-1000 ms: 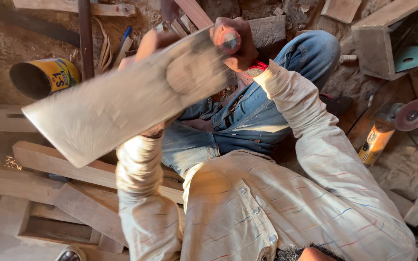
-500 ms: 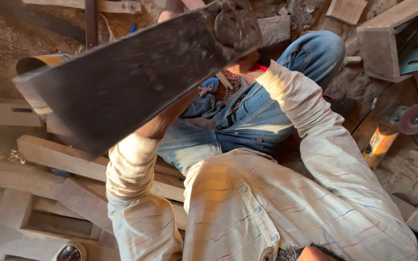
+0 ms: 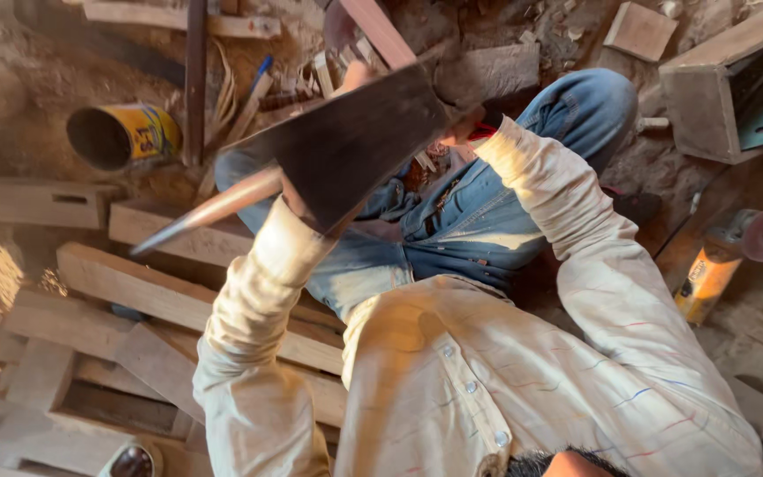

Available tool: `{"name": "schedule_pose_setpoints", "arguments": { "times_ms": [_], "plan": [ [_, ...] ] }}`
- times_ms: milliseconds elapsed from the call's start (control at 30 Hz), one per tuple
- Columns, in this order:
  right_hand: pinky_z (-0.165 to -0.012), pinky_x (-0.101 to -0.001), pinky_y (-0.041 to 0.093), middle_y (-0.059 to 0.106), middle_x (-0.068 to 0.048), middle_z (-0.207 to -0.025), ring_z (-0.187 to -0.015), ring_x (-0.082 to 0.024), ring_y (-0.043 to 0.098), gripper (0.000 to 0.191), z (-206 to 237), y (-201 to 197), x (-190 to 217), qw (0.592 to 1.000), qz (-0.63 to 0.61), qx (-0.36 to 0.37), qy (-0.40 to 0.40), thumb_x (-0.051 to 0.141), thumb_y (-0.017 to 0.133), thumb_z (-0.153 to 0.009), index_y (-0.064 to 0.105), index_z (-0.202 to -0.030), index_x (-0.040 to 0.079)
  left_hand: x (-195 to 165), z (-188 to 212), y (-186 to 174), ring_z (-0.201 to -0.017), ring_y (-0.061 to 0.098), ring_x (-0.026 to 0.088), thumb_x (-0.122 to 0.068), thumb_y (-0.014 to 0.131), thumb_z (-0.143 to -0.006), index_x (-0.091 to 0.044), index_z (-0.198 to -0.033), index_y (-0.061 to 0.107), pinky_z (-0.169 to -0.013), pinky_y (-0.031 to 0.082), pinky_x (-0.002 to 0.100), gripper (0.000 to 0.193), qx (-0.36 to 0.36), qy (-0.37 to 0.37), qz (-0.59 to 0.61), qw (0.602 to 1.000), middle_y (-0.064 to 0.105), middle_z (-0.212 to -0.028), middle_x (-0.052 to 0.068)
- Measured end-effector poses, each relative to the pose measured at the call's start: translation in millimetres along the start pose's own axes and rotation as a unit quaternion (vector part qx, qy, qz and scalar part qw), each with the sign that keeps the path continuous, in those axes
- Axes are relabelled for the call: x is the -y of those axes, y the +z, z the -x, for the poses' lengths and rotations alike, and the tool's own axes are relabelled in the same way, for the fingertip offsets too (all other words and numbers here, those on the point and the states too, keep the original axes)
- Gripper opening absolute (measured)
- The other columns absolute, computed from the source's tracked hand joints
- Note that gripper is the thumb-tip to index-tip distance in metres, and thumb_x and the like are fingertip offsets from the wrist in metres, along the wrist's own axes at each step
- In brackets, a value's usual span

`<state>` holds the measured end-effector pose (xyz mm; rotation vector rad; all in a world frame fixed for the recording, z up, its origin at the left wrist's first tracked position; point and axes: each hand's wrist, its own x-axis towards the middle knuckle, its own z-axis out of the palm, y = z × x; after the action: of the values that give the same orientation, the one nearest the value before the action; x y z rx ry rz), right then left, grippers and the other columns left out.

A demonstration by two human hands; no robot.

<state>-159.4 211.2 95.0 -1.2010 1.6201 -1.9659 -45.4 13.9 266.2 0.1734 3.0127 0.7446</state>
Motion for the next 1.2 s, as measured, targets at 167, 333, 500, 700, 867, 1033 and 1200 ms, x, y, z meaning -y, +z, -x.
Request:
{"name": "schedule_pose_setpoints", "arguments": {
  "times_ms": [167, 333, 500, 700, 867, 1033, 1200],
  "plan": [
    [-0.062, -0.0260, 0.042, 0.059, 0.000, -0.080, -0.071, -0.009, 0.054, 0.027, 0, 6, 5, 1.000, 0.003, 0.007, 0.003, 0.011, 0.079, -0.096, 0.054, -0.089, 0.006, 11, 1, 29, -0.070, 0.068, 0.037, -0.020, 0.072, -0.083, -0.009, -0.091, 0.075, -0.064, 0.055, 0.047, 0.014, -0.013, -0.041, -0.070, 0.997, 0.072, -0.081, 0.014],
    [-0.062, -0.0260, 0.042, 0.059, 0.001, -0.080, -0.071, -0.008, 0.054, 0.026, -23, -12, 8, 0.999, 0.009, -0.043, 0.017, 0.010, 0.079, -0.096, 0.054, -0.088, 0.006, 23, 21, 32, -0.071, 0.070, 0.032, -0.014, 0.070, -0.090, -0.008, -0.106, 0.076, -0.065, 0.056, 0.044, 0.018, -0.062, -0.009, 0.033, 0.998, 0.075, -0.091, 0.013],
    [-0.062, -0.0259, 0.041, 0.059, 0.001, -0.079, -0.071, -0.008, 0.053, 0.026, -29, -15, 18, 0.998, 0.007, -0.056, 0.022, 0.008, 0.079, -0.096, 0.054, -0.087, 0.007, 26, 40, 3, -0.078, 0.068, 0.029, -0.019, 0.064, -0.099, -0.004, -0.104, 0.069, -0.079, 0.056, 0.043, 0.017, -0.145, 0.069, 0.208, 0.965, 0.070, -0.093, 0.013],
    [-0.060, -0.0270, 0.037, 0.055, 0.002, -0.076, -0.067, -0.007, 0.050, 0.030, -29, -17, 31, 0.995, 0.019, -0.081, 0.062, 0.005, 0.081, -0.095, 0.053, -0.083, 0.007, 15, 63, 17, -0.079, 0.065, 0.026, -0.028, 0.057, -0.105, 0.000, -0.097, 0.062, -0.091, 0.055, 0.044, 0.030, -0.092, -0.059, 0.759, 0.641, 0.065, -0.088, 0.014],
    [-0.062, -0.0289, 0.039, 0.053, 0.000, -0.080, -0.070, -0.010, 0.050, 0.034, -34, -18, 29, 0.992, 0.065, -0.094, 0.053, 0.002, 0.084, -0.098, 0.053, -0.085, 0.006, 22, 25, 63, -0.081, 0.070, 0.026, -0.037, 0.060, -0.100, 0.000, -0.096, 0.060, -0.090, 0.058, 0.041, 0.037, -0.111, -0.194, 0.856, 0.466, 0.068, -0.087, 0.017],
    [-0.064, -0.0296, 0.040, 0.055, 0.000, -0.077, -0.070, -0.012, 0.052, 0.031, -32, -16, 29, 0.994, 0.046, -0.073, 0.064, 0.001, 0.083, -0.094, 0.054, -0.084, 0.006, 15, 12, 65, -0.070, 0.070, 0.018, -0.022, 0.081, -0.099, -0.002, -0.106, 0.060, -0.069, 0.056, 0.028, 0.030, -0.276, -0.030, 0.215, 0.936, 0.070, -0.081, 0.009],
    [-0.060, -0.0281, 0.044, 0.055, 0.000, -0.077, -0.068, -0.011, 0.055, 0.030, -31, -18, 28, 0.992, -0.015, -0.086, 0.086, 0.003, 0.081, -0.097, 0.053, -0.087, 0.006, 6, 12, 52, -0.071, 0.070, 0.017, -0.013, 0.087, -0.095, -0.003, -0.107, 0.059, -0.068, 0.056, 0.030, 0.032, -0.283, -0.012, 0.209, 0.936, 0.069, -0.083, 0.008]
  ]
}}
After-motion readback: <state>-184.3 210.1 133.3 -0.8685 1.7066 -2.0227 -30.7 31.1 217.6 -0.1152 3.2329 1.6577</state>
